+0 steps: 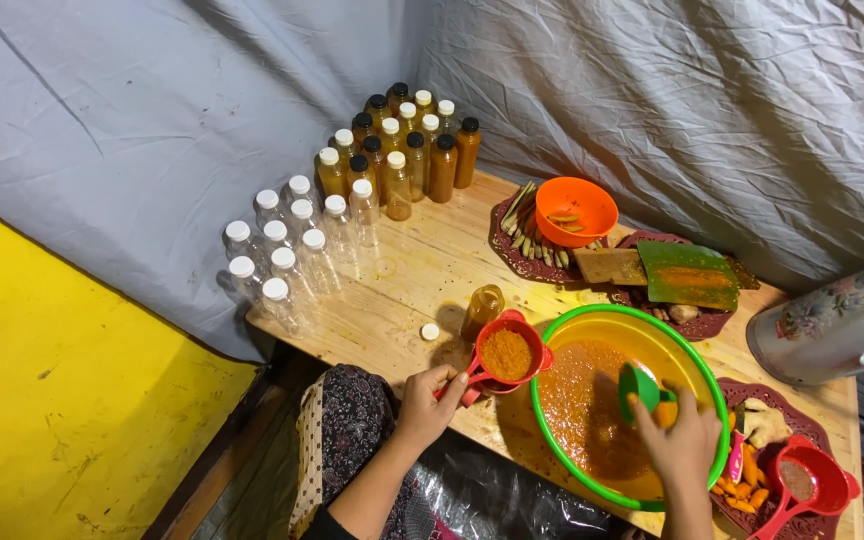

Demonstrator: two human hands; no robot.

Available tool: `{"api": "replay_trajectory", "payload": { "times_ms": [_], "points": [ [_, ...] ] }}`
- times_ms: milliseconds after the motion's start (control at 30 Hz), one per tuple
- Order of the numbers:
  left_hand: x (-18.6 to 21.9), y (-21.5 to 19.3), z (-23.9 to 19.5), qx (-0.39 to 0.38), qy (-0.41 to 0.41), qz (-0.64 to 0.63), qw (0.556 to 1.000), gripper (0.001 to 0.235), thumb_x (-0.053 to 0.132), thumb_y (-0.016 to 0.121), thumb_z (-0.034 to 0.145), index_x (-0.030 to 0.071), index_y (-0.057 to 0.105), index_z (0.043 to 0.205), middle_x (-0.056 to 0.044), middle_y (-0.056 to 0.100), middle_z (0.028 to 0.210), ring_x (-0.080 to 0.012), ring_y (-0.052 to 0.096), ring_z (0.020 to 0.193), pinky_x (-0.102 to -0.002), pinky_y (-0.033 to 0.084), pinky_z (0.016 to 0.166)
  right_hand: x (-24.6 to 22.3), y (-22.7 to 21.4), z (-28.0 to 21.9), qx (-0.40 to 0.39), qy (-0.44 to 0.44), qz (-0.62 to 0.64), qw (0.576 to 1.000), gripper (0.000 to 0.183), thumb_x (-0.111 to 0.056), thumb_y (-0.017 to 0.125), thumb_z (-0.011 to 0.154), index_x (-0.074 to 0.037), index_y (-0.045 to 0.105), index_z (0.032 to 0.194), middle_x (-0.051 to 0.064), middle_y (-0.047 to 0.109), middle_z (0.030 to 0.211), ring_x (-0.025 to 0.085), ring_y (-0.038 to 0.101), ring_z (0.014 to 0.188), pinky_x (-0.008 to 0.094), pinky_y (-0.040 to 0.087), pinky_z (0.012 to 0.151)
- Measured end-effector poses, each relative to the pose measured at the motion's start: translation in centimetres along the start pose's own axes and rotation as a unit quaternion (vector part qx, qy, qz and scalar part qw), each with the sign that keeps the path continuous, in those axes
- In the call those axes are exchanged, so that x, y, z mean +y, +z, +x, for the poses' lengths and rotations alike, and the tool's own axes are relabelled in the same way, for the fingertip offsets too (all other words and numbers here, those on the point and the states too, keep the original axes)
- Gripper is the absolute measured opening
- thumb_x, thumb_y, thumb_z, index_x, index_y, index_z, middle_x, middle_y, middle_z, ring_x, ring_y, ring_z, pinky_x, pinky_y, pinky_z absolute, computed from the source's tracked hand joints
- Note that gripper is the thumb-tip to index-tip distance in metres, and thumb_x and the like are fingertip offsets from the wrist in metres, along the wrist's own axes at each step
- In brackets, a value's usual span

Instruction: The person stirs a reddish-orange spice mixture in a green bowl using a red scoop. They then transfer the mixture into a red measuring cup and use a green scoop to add more spice from a small container into the cup.

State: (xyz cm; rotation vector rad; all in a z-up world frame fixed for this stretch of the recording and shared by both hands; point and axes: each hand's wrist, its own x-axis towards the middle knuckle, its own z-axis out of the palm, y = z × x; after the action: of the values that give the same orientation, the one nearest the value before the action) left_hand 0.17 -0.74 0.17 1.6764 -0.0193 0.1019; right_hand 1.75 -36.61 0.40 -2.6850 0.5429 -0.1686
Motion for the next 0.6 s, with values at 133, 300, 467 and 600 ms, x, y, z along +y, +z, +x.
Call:
{"api": "replay_trajectory", "payload": {
  "times_ms": [133, 300, 467, 600],
  "points": [
    [-0.4, 0.0, 0.2, -0.009, -0.016, 0.014, 1.000, 0.015, 0.009, 0.065, 0.093, 0.006, 0.073, 0.081, -0.003, 0.079, 0.071, -0.0048, 0.047, 0.040, -0.018, 0.033, 0.036, -1.2, 0.9, 4.6, -0.093, 0.044, -0.033, 0.994, 0.066, -0.051, 0.071, 0.087, -0.016, 0.061, 0.142, 0.023, 0.068, 0.110, 0.038, 0.054, 0.124, 0.055, 0.051, 0.094],
    [-0.3, -0.1, 0.3, -0.016, -0.005, -0.009, 1.000, 0.016, 0.009, 0.064, 0.095, 0.004, 0.070, 0.081, -0.007, 0.078, 0.069, -0.0068, 0.053, 0.040, -0.018, 0.038, 0.034, 0.0, 5.6, 9.0, -0.149, 0.045, -0.048, 0.987, 0.069, -0.064, 0.062, 0.088, -0.017, 0.062, 0.138, 0.026, 0.067, 0.112, 0.043, 0.054, 0.121, 0.055, 0.048, 0.098],
    [0.2, -0.3, 0.1, -0.012, -0.002, -0.010, 1.000, 0.015, 0.008, 0.065, 0.094, 0.003, 0.070, 0.080, -0.007, 0.079, 0.070, -0.0064, 0.055, 0.042, -0.017, 0.036, 0.036, -3.9, 5.1, 5.8, -0.249, 0.069, 0.172, 0.950, 0.051, -0.034, 0.070, 0.090, -0.006, 0.065, 0.133, 0.019, 0.069, 0.105, 0.027, 0.063, 0.083, 0.038, 0.051, 0.070],
    [-0.1, -0.2, 0.2, -0.013, 0.000, -0.021, 1.000, 0.016, 0.007, 0.065, 0.093, 0.005, 0.069, 0.078, -0.007, 0.078, 0.069, -0.0057, 0.043, 0.038, -0.019, 0.029, 0.034, -4.2, 4.7, 2.8, -0.285, 0.055, 0.288, 0.913, 0.035, -0.023, 0.072, 0.092, 0.001, 0.071, 0.117, 0.010, 0.067, 0.090, 0.018, 0.058, 0.077, 0.028, 0.043, 0.066]
  ]
}}
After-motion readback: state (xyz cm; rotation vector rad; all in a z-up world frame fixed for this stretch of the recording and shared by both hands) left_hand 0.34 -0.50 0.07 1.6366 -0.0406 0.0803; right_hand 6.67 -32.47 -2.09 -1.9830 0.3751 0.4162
